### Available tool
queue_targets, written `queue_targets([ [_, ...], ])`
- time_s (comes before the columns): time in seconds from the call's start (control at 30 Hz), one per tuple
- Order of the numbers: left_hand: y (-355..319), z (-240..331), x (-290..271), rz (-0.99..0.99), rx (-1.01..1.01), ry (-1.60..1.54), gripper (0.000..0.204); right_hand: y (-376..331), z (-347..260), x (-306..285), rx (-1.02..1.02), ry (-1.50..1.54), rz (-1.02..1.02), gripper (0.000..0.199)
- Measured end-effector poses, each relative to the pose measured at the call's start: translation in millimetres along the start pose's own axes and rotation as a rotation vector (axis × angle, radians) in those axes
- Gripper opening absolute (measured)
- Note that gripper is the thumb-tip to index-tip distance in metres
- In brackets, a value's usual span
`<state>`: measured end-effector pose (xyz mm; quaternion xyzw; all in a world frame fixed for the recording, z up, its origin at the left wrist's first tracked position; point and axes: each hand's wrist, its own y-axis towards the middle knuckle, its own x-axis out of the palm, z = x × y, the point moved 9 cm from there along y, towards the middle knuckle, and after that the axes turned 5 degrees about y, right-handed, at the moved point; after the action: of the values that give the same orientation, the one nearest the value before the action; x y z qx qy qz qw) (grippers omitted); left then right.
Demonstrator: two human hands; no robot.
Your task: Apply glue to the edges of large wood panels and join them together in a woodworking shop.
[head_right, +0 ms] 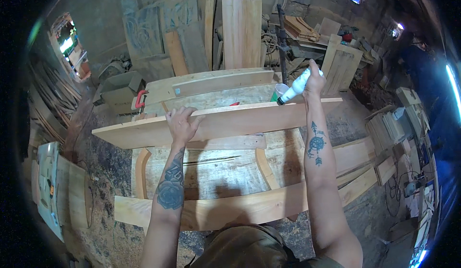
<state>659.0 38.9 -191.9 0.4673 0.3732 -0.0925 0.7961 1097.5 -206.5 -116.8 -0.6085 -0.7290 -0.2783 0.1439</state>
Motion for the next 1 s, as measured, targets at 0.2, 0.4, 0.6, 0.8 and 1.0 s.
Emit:
queue_targets([
  [0.2, 1, -1, 0, -0.015, -0.021, 0.015, 0.042, 10, 5, -11, 0.009, 0.049, 0.021, 0.023],
  [0.4, 2, -1, 0, -0.024, -0.027, 0.034, 0.043, 16, 10, -14, 0.025, 0.015, 0.038, 0.024],
  [0.6, 3, -6, 4, -0.020, -0.047, 0.004, 0.038, 11, 6, -4, -0.005, -0.025, 0.026, 0.026],
  [0.8, 5, -6, 4, -0.035, -0.047, -0.015, 0.037, 17, 13, -12, 0.047, 0.040, 0.033, 0.026],
  [1.0, 3, -6, 5, 0.004, -0.017, 0.013, 0.038, 21, 28, -48, 0.104, 0.196, 0.048, 0.029],
])
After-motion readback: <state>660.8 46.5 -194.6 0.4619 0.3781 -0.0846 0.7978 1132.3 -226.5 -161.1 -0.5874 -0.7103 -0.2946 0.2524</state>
